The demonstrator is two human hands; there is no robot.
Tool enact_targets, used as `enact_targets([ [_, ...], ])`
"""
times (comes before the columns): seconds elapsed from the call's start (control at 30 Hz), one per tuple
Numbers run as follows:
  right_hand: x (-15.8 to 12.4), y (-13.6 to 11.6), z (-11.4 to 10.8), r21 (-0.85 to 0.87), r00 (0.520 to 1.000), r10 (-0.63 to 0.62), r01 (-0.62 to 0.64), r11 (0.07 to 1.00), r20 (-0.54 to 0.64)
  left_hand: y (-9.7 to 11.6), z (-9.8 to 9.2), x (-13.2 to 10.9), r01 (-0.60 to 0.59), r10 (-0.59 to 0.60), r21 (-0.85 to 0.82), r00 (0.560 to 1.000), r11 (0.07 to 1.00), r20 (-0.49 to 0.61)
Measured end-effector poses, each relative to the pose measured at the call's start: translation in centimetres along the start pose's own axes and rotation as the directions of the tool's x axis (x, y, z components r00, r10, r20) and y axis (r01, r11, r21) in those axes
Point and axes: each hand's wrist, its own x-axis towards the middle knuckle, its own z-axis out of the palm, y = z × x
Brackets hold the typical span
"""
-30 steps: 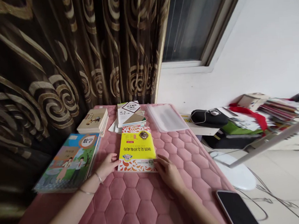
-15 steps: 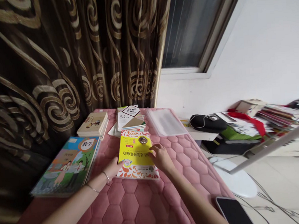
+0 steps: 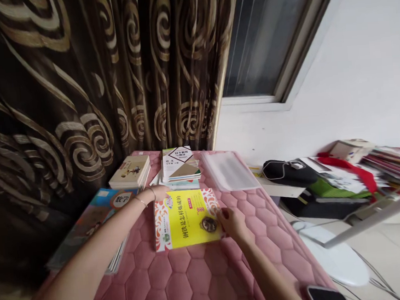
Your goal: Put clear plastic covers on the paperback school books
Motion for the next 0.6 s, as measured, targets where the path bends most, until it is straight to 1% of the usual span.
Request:
enact_targets([
  [0.07, -0.9, 0.1, 0.1, 0.065, 0.999, 0.041, -0.041, 0.997, 0.014, 0.4, -0.5, 1.4, 0.036, -0.043, 0.092, 0.996, 0.995, 0.08],
  [0.13, -1.5, 0.2, 0.2, 0.123, 0.997, 0.074, -0.074, 0.99, 0.002, 0.6, -0.5, 2.4, 0.05, -0.075, 0.171, 0.987, 0.984, 0.143],
  [0.2, -1.8, 0.3, 0.2, 0.141, 0.996, 0.082, -0.079, 0.987, -0.017, 0.7, -0.1, 2.8, 0.041, -0.081, 0.228, 0.982, 0.973, 0.17],
  [0.27, -2.0, 0.2, 0.2, 0.133, 0.996, 0.089, -0.085, 0.988, -0.025, 0.6, 0.5, 2.8, 0.028, -0.074, 0.268, 0.984, 0.963, 0.161],
  [0.33, -2.2, 0.1, 0.2, 0.11, 0.995, 0.094, -0.091, 0.99, -0.03, 0.3, 1.2, 2.5, 0.022, -0.062, 0.298, 0.99, 0.954, 0.126],
  [0.43, -2.6, 0.1, 0.2, 0.106, 0.994, 0.097, -0.092, 0.99, -0.041, 0.1, 1.9, 2.0, 0.021, -0.038, 0.328, 0.998, 0.945, 0.044],
  [0.53, -2.9, 0.3, 0.4, 0.166, 0.995, 0.088, -0.078, 0.983, -0.051, 0.2, 2.4, 1.1, 0.018, 0.009, 0.339, 0.997, 0.941, -0.076],
  [0.6, -3.0, 0.6, 0.6, 0.218, 0.995, 0.084, -0.071, 0.973, -0.047, 0.7, 2.9, 0.1, 0.021, 0.043, 0.341, 0.983, 0.94, -0.18],
])
